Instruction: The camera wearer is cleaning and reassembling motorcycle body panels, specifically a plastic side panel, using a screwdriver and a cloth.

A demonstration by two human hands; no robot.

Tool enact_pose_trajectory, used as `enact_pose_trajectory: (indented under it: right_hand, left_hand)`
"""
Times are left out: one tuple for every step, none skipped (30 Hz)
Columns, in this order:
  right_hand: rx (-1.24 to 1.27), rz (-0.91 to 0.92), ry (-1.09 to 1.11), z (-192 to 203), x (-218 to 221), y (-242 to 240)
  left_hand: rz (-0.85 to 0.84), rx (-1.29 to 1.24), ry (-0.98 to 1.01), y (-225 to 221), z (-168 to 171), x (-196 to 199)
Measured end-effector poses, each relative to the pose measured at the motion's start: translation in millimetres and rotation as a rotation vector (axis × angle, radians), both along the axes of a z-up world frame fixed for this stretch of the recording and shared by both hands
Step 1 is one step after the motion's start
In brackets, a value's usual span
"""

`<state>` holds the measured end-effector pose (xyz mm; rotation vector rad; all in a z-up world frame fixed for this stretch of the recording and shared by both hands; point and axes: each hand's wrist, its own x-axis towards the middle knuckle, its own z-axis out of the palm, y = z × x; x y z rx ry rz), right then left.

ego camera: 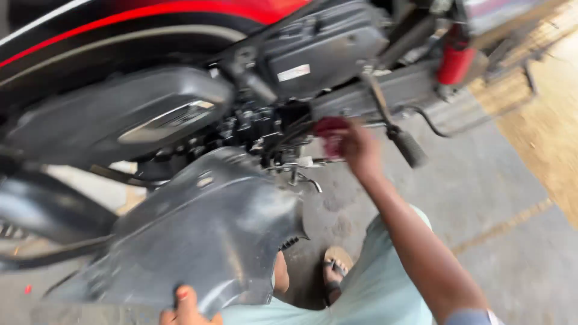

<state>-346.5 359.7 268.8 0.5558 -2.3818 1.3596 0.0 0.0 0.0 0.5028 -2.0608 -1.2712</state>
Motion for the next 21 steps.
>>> enact_pose_trajectory:
  right_hand:
    - [-0.326, -0.272, -0.277, 18, 11, 1]
    - [-0.308, -0.227, -0.288, 5, 18, 12]
    - [-0.377, -0.234, -0.062, -8, 21, 26]
    - [-0.441, -0.262, 0.159, -24, 37, 51]
    - [-0.423, -0.246, 0.139, 5, 55, 35]
    - [-0.299, -0.176, 0.247, 35, 71, 17]
    - [-0.175, -0.106, 0.353, 66, 87, 1]
    - [-0.171, -0.114, 0.354, 68, 87, -7]
    - [-0.024, -0.054, 0.385, 69, 87, -14]
    - [0.119, 0.018, 0.404, 70, 89, -23]
    - [0.120, 0.019, 0.392, 61, 81, -33]
    - [0.102, -0.008, 0.355, 50, 76, -44]
    - [0.085, -0.034, 0.319, 39, 72, -57]
    - [0.088, -0.019, 0.313, 29, 76, -66]
    - [0.154, 0.110, 0.389, 19, 81, -75]
    - [0.218, 0.235, 0.472, 10, 83, -84]
    - [0.216, 0.245, 0.473, 24, 85, -93]
    - [0.248, 0.377, 0.556, 36, 92, -101]
    - [0.276, 0.510, 0.639, 47, 98, -109]
    - [0.281, 0.501, 0.627, 39, 90, -97]
    - [0.371, 0.220, 0.630, 31, 82, -85]
  left_hand:
    - [0.056, -0.004, 0.009, 25, 61, -35]
    - [0.103, 0.005, 0.003, 42, 94, -48]
    - [0.112, -0.069, 0.166, 57, 128, -64]
    - [0.095, -0.139, 0.317, 73, 158, -76]
    - [0.115, -0.125, 0.297, 89, 181, -77]
    - [-0.039, 0.167, 0.243, 97, 205, -88]
    - [-0.191, 0.459, 0.184, 105, 231, -99]
    - [-0.200, 0.462, 0.182, 111, 234, -109]
    - [-0.251, 0.472, 0.179, 116, 236, -119]
    - [-0.291, 0.481, 0.167, 122, 240, -124]
    - [-0.288, 0.484, 0.155, 125, 235, -128]
    - [-0.304, 0.522, 0.122, 129, 230, -125]
    - [-0.319, 0.562, 0.089, 133, 223, -121]
    - [-0.304, 0.566, 0.087, 133, 222, -117]
    - [-0.328, 0.550, 0.051, 133, 222, -114]
    - [-0.359, 0.530, 0.020, 132, 223, -114]
    - [-0.350, 0.530, 0.023, 131, 224, -115]
    - [-0.358, 0.490, 0.023, 129, 227, -112]
    - [-0.366, 0.450, 0.022, 128, 228, -110]
    - [-0.376, 0.456, 0.012, 125, 241, -109]
    - [-0.356, 0.421, 0.069, 122, 253, -107]
